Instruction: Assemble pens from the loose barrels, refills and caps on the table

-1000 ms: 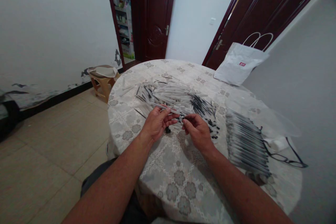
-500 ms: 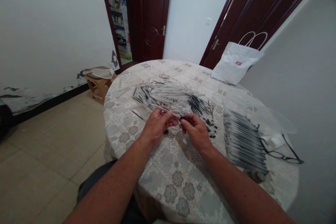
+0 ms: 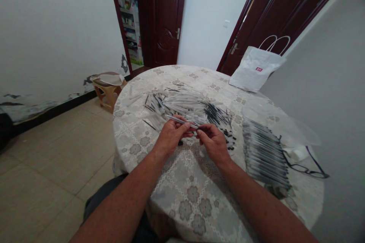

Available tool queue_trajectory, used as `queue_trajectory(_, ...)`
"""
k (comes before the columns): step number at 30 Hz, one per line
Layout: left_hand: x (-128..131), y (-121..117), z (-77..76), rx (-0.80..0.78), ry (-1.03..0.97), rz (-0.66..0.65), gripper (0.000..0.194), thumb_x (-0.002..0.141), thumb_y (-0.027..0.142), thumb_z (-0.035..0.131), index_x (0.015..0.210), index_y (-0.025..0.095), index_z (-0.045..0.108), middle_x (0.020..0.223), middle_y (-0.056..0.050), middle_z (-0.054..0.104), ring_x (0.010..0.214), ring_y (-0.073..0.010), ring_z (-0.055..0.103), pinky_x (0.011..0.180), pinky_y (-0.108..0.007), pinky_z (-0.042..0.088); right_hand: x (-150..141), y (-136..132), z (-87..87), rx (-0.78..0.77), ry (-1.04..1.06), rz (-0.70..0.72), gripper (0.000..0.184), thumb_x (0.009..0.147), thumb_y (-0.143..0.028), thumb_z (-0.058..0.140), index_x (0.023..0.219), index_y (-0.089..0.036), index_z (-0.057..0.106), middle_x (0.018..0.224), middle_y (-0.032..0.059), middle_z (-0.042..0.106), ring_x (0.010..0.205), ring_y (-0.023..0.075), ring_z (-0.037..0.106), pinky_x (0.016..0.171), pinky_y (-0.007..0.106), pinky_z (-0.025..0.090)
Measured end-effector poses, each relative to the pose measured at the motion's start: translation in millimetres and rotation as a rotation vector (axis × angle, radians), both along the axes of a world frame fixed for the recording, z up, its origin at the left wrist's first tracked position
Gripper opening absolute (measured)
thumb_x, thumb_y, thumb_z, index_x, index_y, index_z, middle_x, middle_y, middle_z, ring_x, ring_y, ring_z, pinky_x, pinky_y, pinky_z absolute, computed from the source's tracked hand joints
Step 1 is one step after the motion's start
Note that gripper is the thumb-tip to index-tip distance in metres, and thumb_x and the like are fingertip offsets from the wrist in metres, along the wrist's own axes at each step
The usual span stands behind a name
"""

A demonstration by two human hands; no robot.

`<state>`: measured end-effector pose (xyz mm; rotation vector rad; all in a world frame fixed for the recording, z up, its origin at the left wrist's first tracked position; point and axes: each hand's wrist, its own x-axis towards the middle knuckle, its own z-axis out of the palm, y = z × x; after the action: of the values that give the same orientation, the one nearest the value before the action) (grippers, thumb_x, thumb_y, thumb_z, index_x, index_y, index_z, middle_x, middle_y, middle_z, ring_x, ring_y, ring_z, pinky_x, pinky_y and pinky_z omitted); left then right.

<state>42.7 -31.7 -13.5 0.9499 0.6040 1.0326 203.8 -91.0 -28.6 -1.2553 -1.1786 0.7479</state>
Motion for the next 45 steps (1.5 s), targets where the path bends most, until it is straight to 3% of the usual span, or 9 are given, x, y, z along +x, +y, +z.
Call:
queue_trajectory(6,-1.0,-0.2,-0.1,-0.008,0.013,0.000,0.039,0.079,0.036,0.084,0.098,0.017,0.055,0.095,-0.009,0.077,0.085,-0.0222,0.077,0.076,-0.035,0.063,0.8,-5.3,-2.7,0.075,-0.197,-0.073,0.018,0.089,-0.036,0.071,0.101,-0.023,0.068,0.087,0.0021,0.072,0.073,0.0159,0.064,0.062,0.026,0.049)
queue_trajectory(17,-3.1,-1.2,3.0,-0.008,0.016,-0.056,0.034,0.079,0.030,0.084,0.094,0.016,0.056,0.102,-0.011,0.077,0.087,-0.0220,0.076,0.074,-0.033,0.063,4.3,-5.9,-2.3,-0.032,-0.135,0.017,0.042,0.102,-0.054,0.047,0.084,-0.020,0.065,0.067,0.0014,0.064,0.051,0.0131,0.053,0.047,0.026,0.041)
queue_trajectory(23,-3.9,0.7,1.2,-0.019,0.012,-0.037,0.035,0.078,0.031,0.084,0.094,0.016,0.057,0.100,-0.011,0.077,0.088,-0.0225,0.076,0.075,-0.034,0.063,1.6,-10.8,-0.3,0.044,-0.209,-0.011,0.023,0.096,-0.043,0.060,0.107,-0.023,0.059,0.080,0.0001,0.067,0.067,0.0159,0.062,0.062,0.027,0.048)
queue_trajectory(26,-4.1,-0.3,1.6,-0.007,0.016,-0.066,0.034,0.077,0.032,0.085,0.092,0.015,0.058,0.102,-0.012,0.077,0.088,-0.0232,0.076,0.074,-0.035,0.064,0.7,-10.0,1.0,0.021,-0.277,-0.017,0.020,0.098,-0.042,0.057,0.096,-0.022,0.061,0.075,-0.0003,0.065,0.067,0.0156,0.061,0.065,0.028,0.047)
queue_trajectory(30,-4.3,-1.5,3.4,0.009,0.028,-0.100,0.032,0.079,0.032,0.084,0.091,0.014,0.060,0.103,-0.013,0.077,0.088,-0.0226,0.076,0.074,-0.034,0.063,1.6,-8.9,0.2,-0.037,-0.202,0.075,0.046,0.105,-0.050,0.038,0.075,-0.021,0.058,0.064,0.0003,0.059,0.055,0.0138,0.054,0.055,0.027,0.042)
queue_trajectory(36,-5.1,-1.2,5.8,-0.002,0.029,-0.058,0.035,0.077,0.032,0.085,0.092,0.015,0.058,0.100,-0.013,0.077,0.087,-0.0236,0.076,0.073,-0.035,0.064,4.2,-10.5,-2.1,0.016,-0.201,0.039,0.025,0.098,-0.047,0.056,0.105,-0.023,0.057,0.079,-0.0013,0.064,0.065,0.0152,0.060,0.062,0.028,0.047)
queue_trajectory(39,-4.8,-2.6,6.8,0.000,0.038,-0.064,0.034,0.077,0.031,0.085,0.090,0.015,0.059,0.100,-0.012,0.077,0.087,-0.0229,0.076,0.073,-0.034,0.063,3.3,-9.8,-3.0,-0.011,-0.253,0.045,0.025,0.100,-0.046,0.053,0.094,-0.023,0.058,0.073,-0.0015,0.062,0.065,0.0154,0.059,0.063,0.028,0.046)
queue_trajectory(42,-4.6,-3.3,6.9,0.005,0.040,-0.083,0.032,0.078,0.031,0.084,0.090,0.014,0.059,0.100,-0.011,0.077,0.086,-0.0221,0.076,0.073,-0.033,0.063,2.6,-8.6,-4.3,-0.054,-0.203,0.091,0.044,0.105,-0.052,0.040,0.077,-0.022,0.057,0.065,-0.0001,0.059,0.058,0.0150,0.055,0.058,0.028,0.043)
queue_trajectory(45,-5.0,-2.5,6.0,0.016,0.057,-0.081,0.031,0.078,0.033,0.084,0.089,0.014,0.061,0.098,-0.011,0.077,0.086,-0.0228,0.076,0.073,-0.034,0.063,3.8,-8.8,-4.2,-0.046,-0.148,0.076,0.041,0.103,-0.053,0.040,0.085,-0.023,0.059,0.067,0.0005,0.060,0.057,0.0156,0.054,0.055,0.028,0.042)
